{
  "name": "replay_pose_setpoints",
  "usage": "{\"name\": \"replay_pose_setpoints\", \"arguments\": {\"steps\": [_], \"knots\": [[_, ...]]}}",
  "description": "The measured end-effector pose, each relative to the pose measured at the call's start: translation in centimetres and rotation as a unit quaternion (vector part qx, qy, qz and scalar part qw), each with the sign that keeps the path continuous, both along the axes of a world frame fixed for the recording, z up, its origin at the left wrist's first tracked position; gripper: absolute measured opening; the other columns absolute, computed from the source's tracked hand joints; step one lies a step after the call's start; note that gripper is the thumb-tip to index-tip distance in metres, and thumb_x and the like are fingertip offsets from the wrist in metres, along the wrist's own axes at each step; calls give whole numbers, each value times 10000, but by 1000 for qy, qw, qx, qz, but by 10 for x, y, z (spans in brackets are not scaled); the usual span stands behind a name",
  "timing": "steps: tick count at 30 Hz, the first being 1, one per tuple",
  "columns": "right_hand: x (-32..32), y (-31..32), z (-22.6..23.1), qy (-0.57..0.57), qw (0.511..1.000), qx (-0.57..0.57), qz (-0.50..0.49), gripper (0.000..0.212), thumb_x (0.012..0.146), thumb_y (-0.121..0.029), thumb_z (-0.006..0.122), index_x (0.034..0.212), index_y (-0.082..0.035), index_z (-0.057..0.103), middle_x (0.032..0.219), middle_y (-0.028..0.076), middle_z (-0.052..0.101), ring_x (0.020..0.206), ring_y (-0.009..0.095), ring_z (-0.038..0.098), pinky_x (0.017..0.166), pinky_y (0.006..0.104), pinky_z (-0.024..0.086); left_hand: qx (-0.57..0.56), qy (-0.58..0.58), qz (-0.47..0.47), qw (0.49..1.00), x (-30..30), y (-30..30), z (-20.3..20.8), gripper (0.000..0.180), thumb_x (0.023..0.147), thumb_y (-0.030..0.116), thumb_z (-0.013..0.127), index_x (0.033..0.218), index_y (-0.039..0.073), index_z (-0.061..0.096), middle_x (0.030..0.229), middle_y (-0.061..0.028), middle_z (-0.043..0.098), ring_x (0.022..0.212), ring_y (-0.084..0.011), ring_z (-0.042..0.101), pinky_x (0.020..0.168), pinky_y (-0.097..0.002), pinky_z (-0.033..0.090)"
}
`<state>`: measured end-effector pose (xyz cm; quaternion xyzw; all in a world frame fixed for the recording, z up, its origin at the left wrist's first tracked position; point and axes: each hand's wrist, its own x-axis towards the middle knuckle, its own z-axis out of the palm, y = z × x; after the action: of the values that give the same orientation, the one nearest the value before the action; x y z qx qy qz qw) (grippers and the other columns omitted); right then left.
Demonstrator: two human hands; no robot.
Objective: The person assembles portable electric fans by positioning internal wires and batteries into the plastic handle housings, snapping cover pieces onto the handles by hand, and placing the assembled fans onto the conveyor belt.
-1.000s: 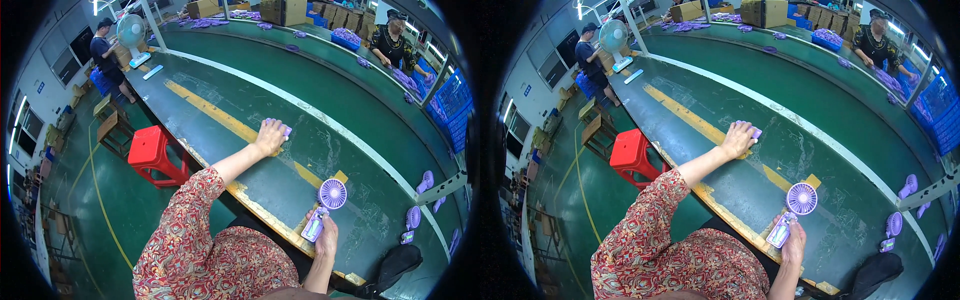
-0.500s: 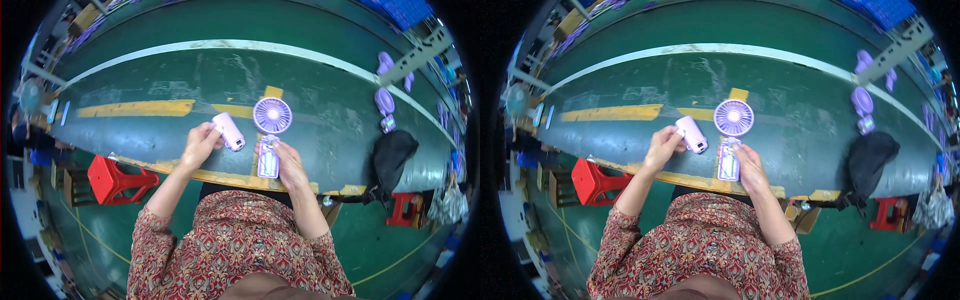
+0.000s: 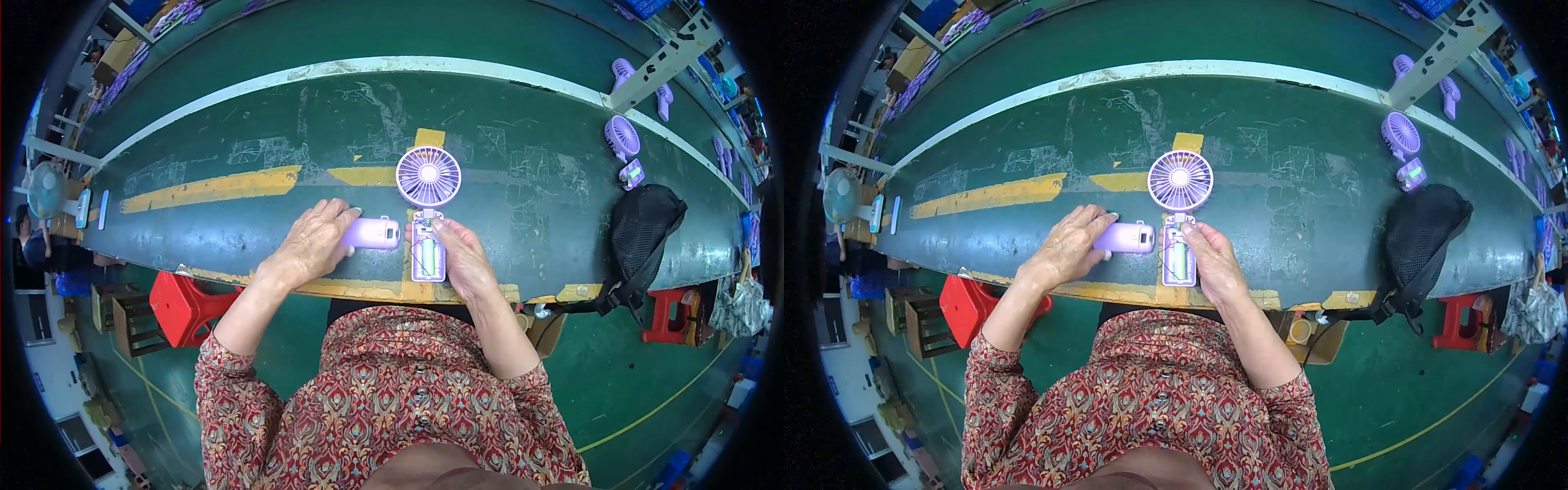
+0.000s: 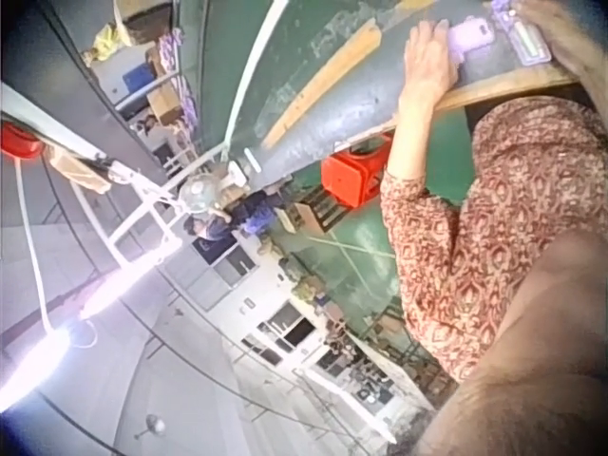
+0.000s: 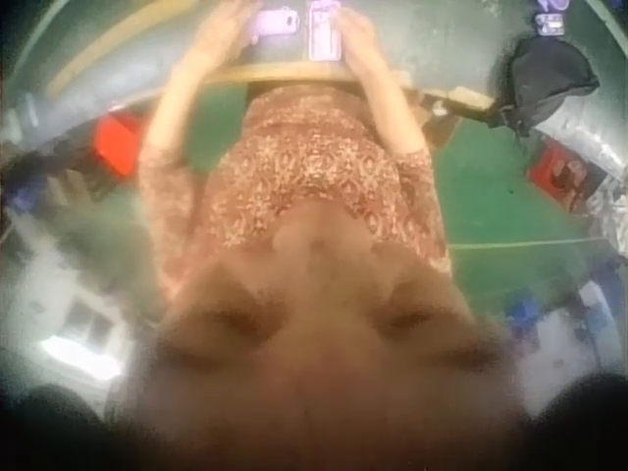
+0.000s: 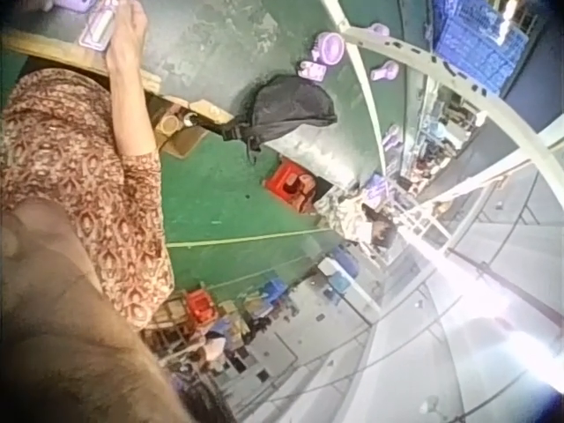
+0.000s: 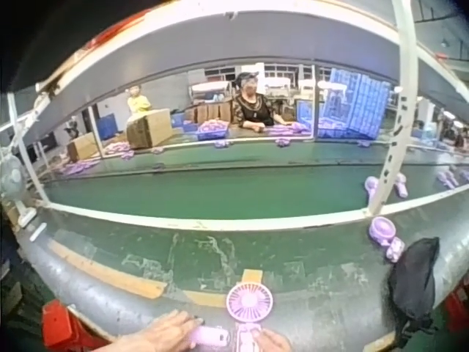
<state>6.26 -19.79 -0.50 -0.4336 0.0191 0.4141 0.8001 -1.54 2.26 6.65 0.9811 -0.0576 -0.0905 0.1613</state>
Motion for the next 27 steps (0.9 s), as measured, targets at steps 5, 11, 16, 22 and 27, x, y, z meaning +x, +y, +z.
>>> {"name": "replay_pose_setpoints", "arguments": {"steps": [5,11,16,22,27], "knots": [[-1,2,2,4,1000,13,0,310,940,-203,474,1118,48,507,1042,167,617,941,197,621,832,308,506,-32,1,145,989,-13,-14,-1,477,675,228,707,1019,-37,511,885,-203,598,811,-364,590,739,-441,475],[-3,4,2,3,1000,-4,-16,268,951,-219,471,1090,1,532,937,42,606,832,91,578,759,243,492,-259,29,254,931,-30,-66,11,537,764,235,634,1152,-60,408,784,-190,637,633,-268,639,608,-367,514],[-6,0,7,9,999,25,-20,291,950,-212,471,1153,-6,499,1044,50,579,966,108,546,868,262,449,-221,-12,224,949,-28,-93,8,610,764,225,619,1231,-59,349,627,-162,612,540,-308,625,556,-403,518],[-7,-4,12,40,996,82,7,395,915,-110,440,1287,11,385,1205,98,496,1121,179,480,977,332,384,-156,-29,189,969,-21,-100,-3,665,777,248,598,1282,-75,311,622,-185,609,523,-327,619,509,-430,499],[-7,-6,22,37,996,74,37,470,883,-72,411,1336,4,316,1243,101,465,1138,180,466,987,333,373,-123,-32,180,975,-17,-101,-4,665,777,262,597,1270,-103,340,657,-210,615,535,-334,623,501,-426,496]]}}
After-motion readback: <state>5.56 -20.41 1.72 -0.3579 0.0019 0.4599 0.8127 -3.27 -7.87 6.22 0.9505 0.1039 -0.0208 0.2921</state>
